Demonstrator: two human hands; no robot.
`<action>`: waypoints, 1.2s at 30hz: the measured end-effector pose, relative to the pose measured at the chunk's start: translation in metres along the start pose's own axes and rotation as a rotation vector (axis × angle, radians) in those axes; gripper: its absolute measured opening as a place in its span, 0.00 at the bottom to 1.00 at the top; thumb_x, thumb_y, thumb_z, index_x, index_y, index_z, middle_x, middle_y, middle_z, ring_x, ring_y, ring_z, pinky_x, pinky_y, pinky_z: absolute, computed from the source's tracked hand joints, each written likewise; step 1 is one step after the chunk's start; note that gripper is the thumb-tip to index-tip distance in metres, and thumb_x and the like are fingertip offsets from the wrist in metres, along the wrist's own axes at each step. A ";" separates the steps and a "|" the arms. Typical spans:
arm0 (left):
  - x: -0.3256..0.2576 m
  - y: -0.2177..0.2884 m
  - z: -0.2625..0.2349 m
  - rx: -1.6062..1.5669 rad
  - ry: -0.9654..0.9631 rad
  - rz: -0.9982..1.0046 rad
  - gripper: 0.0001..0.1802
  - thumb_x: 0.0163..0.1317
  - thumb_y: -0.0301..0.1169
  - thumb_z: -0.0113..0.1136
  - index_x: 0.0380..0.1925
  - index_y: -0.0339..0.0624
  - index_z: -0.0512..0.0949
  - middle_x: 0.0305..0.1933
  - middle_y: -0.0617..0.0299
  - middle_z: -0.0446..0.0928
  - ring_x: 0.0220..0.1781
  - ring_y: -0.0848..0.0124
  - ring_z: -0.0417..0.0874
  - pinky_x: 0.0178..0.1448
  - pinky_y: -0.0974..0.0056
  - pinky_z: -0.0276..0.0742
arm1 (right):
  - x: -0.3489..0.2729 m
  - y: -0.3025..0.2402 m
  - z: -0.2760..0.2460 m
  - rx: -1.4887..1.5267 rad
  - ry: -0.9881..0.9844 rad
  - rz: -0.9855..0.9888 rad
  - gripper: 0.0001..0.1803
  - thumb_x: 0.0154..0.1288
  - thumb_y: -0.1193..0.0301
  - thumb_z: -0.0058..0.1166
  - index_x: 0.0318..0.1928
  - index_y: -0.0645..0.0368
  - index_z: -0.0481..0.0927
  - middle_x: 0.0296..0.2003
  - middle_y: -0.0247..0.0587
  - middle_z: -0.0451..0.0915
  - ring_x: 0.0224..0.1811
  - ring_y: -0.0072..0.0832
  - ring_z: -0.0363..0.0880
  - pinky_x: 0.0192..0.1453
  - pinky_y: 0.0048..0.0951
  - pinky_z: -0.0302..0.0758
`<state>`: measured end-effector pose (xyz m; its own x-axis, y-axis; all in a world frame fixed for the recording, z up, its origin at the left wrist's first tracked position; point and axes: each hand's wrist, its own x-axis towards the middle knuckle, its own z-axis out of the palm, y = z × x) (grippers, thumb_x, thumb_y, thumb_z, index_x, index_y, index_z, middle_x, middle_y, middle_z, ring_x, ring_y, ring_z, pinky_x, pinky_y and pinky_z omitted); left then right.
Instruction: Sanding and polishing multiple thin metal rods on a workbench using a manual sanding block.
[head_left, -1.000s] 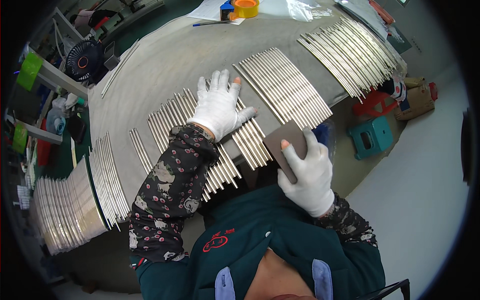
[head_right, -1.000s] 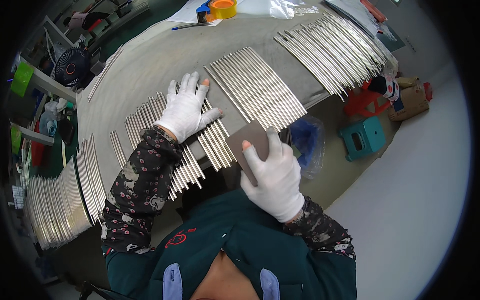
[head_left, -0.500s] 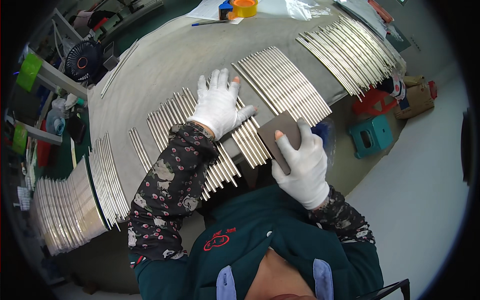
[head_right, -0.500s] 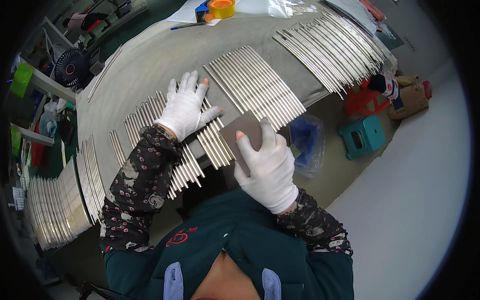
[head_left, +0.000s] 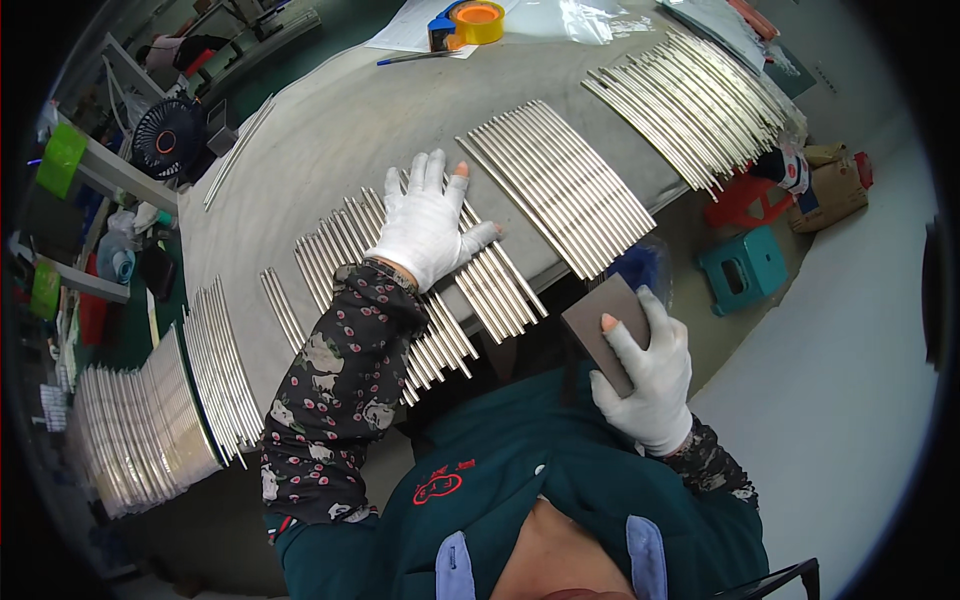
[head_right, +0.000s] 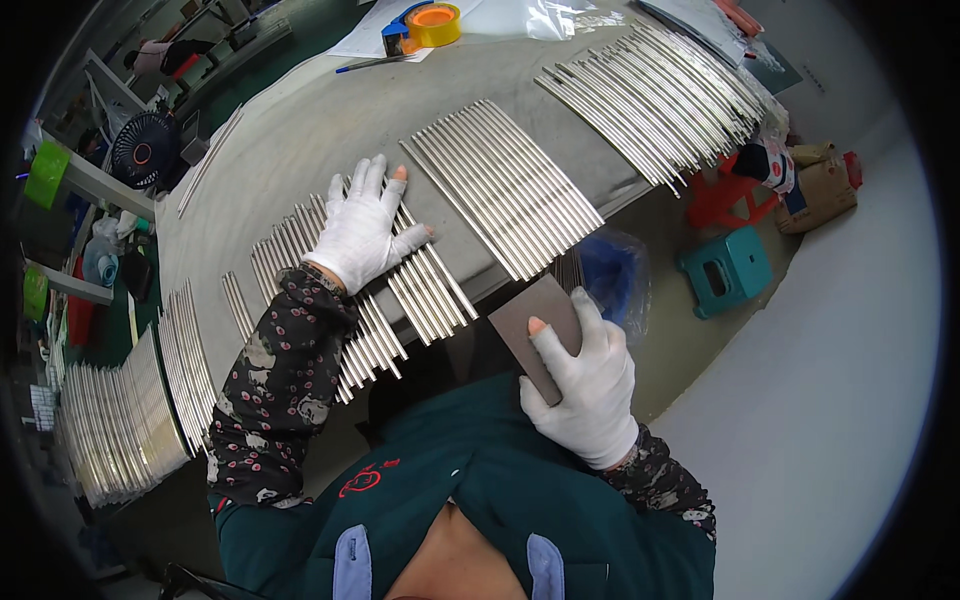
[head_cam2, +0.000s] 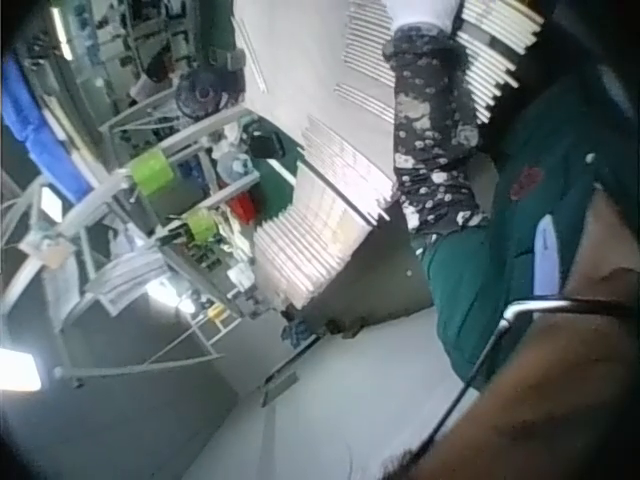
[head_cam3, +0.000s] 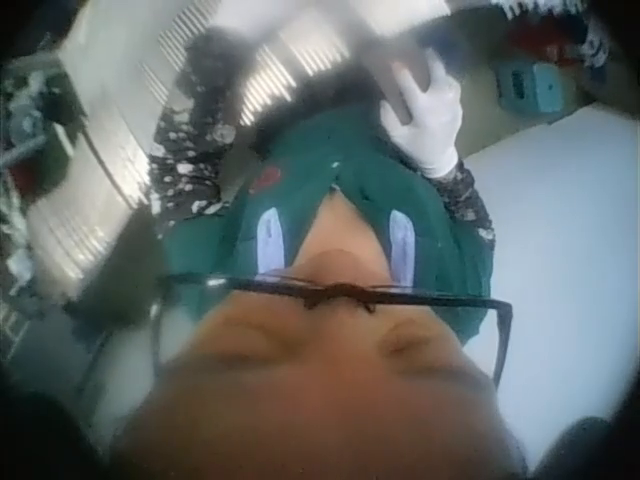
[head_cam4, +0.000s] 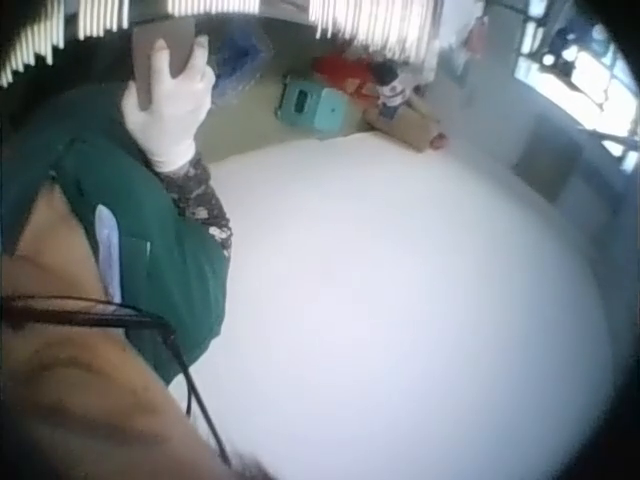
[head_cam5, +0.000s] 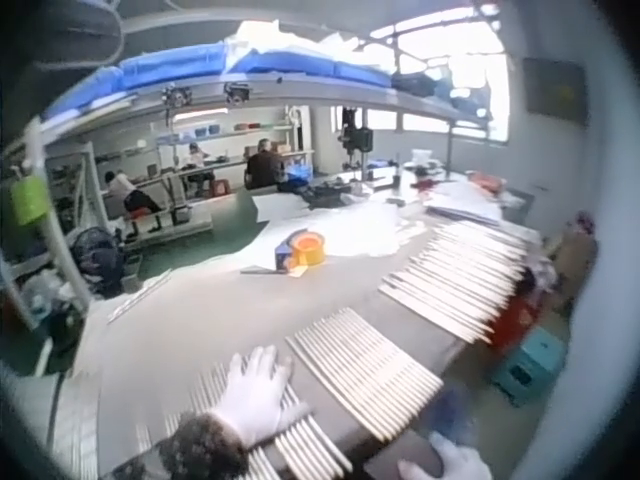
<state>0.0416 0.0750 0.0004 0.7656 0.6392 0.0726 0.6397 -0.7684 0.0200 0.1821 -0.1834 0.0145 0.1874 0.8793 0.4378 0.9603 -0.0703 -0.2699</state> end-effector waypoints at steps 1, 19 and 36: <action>-0.001 -0.001 0.000 0.011 -0.004 0.005 0.47 0.60 0.63 0.47 0.66 0.35 0.59 0.70 0.38 0.54 0.74 0.46 0.51 0.73 0.39 0.42 | 0.001 -0.001 0.000 0.005 -0.001 -0.002 0.35 0.34 0.68 0.66 0.51 0.49 0.78 0.59 0.59 0.67 0.46 0.47 0.71 0.48 0.40 0.74; -0.004 -0.001 -0.002 0.024 -0.030 0.012 0.48 0.60 0.65 0.45 0.67 0.34 0.58 0.71 0.36 0.53 0.74 0.44 0.50 0.73 0.39 0.42 | -0.016 0.007 -0.003 0.004 -0.120 -0.020 0.33 0.35 0.67 0.65 0.51 0.50 0.77 0.56 0.62 0.68 0.44 0.48 0.73 0.45 0.42 0.75; -0.008 -0.005 -0.001 0.017 -0.034 -0.016 0.46 0.60 0.62 0.48 0.67 0.37 0.59 0.71 0.39 0.53 0.74 0.47 0.50 0.73 0.38 0.42 | 0.001 -0.001 0.003 -0.012 -0.165 -0.087 0.34 0.37 0.65 0.65 0.52 0.50 0.76 0.57 0.63 0.68 0.43 0.48 0.74 0.43 0.41 0.76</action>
<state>0.0322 0.0735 0.0009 0.7570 0.6523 0.0383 0.6526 -0.7577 0.0043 0.1807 -0.1813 0.0127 0.0680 0.9476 0.3122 0.9740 0.0047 -0.2265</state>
